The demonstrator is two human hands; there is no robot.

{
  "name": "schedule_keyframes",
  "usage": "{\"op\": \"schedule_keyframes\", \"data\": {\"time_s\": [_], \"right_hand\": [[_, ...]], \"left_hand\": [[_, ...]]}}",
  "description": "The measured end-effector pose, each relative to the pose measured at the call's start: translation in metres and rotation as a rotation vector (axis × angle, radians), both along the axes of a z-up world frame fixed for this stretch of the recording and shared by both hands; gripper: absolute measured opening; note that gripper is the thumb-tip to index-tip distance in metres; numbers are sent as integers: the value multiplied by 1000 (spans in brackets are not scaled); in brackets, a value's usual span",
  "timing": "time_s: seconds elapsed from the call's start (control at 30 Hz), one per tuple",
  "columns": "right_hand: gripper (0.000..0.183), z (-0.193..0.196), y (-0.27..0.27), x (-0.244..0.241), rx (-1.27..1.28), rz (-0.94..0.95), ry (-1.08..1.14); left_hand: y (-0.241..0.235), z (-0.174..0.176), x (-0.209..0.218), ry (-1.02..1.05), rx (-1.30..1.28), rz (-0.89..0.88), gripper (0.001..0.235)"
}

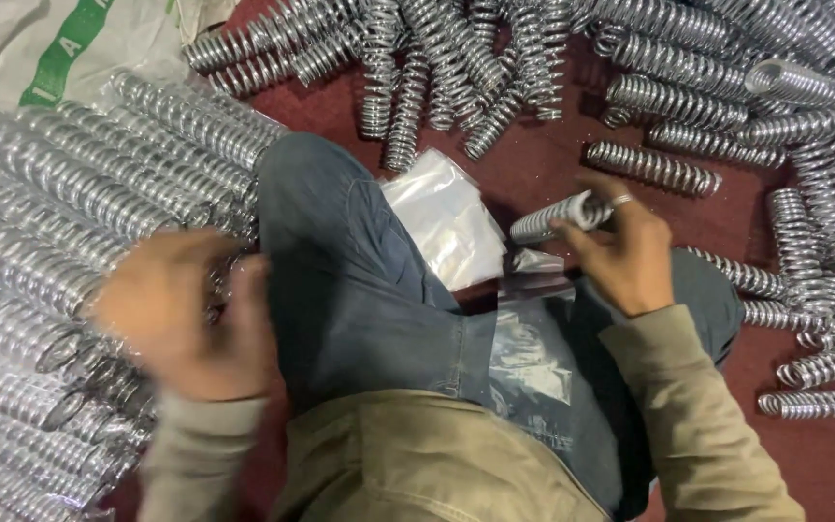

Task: The person puts metal springs into small plastic bags by hand while sitting on the floor.

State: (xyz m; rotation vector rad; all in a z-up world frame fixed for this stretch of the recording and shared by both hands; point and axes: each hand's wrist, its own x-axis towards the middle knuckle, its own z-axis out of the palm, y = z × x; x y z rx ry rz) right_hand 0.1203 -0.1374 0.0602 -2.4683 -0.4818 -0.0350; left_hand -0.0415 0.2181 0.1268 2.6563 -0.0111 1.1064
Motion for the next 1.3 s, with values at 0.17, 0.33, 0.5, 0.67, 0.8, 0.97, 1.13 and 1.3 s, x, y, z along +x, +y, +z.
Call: {"op": "schedule_keyframes", "data": {"time_s": [0.17,0.33,0.5,0.67,0.8,0.97,1.13,1.3], "right_hand": [[61,-15,16,-13,-53,-136,54],[73,36,23,-27,156,-107,110],[53,25,-13,-56,440,-209,-137],[67,51,-17,-80,430,-148,-6],[12,61,-1,-72,254,-108,29],[22,57,-15,-84,363,-243,-81],[10,57,-1,-101,638,-307,95],[8,45,-7,-100,1414,-411,441]], "left_hand": [[-169,-148,80,605,-275,-276,30],[-232,-196,112,1239,514,-342,40],[-216,-217,99,1093,-127,-393,19],[-179,-89,67,537,-561,-737,11],[-167,-53,67,234,-392,-876,9],[-183,-49,41,500,-1703,-1093,35],[-209,-62,54,788,-1891,-878,51],[-209,-89,60,725,-1673,-939,12]]}}
